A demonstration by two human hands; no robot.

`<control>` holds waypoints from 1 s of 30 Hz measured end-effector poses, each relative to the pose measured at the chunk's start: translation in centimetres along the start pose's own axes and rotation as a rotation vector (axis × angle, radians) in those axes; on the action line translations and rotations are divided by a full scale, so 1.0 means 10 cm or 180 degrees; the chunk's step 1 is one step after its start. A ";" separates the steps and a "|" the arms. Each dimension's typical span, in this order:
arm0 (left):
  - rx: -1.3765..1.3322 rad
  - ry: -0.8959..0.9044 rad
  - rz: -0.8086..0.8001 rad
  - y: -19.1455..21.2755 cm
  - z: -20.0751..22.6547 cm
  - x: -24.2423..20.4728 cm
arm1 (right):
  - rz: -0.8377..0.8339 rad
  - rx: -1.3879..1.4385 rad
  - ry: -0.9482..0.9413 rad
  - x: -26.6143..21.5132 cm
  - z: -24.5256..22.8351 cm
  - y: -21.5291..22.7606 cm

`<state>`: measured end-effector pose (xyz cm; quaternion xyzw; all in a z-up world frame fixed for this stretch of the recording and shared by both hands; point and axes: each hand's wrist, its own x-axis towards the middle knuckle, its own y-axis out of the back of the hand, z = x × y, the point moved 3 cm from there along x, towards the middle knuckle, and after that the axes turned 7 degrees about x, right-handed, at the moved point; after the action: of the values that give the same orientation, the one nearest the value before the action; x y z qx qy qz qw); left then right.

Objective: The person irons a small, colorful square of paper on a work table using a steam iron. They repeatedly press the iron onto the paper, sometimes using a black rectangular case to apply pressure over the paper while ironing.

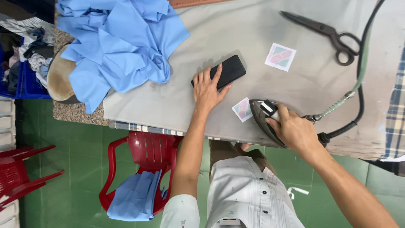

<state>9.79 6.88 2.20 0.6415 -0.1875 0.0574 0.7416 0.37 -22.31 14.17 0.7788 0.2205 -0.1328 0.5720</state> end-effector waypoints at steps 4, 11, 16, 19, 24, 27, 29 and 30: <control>0.0004 -0.0096 -0.0028 -0.01 -0.01 0.05 | 0.0158 -0.0354 -0.0161 0.06 -0.08 0.01; -0.0099 -0.0389 -0.0253 -0.04 -0.04 0.11 | 0.0465 -0.0800 0.0051 0.11 -0.07 -0.04; -0.0445 -0.0635 -0.0611 -0.04 -0.16 0.30 | 0.0640 -0.1175 0.0197 0.11 -0.08 -0.06; -0.0498 -0.0826 -0.0815 -0.02 -0.20 0.43 | 0.0704 -0.1264 0.0197 0.12 -0.08 -0.08; -0.0275 -0.1149 -0.1179 0.06 -0.06 0.60 | 0.0722 -0.1167 0.0202 0.11 -0.06 -0.10; 0.0010 -0.1641 -0.1110 0.12 0.07 0.69 | 0.0806 -0.1365 0.0196 0.13 0.00 -0.17; -0.0233 -0.1947 -0.1813 0.00 0.14 0.63 | 0.0764 -0.1291 0.0205 0.13 0.00 -0.16; -0.0234 -0.1947 -0.1827 0.08 0.20 0.67 | 0.0753 -0.1282 0.0205 0.13 0.01 -0.15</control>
<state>15.33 3.98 5.51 0.6284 -0.2146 -0.3513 0.6601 0.77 -21.74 12.25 0.6732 0.1679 0.0068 0.7201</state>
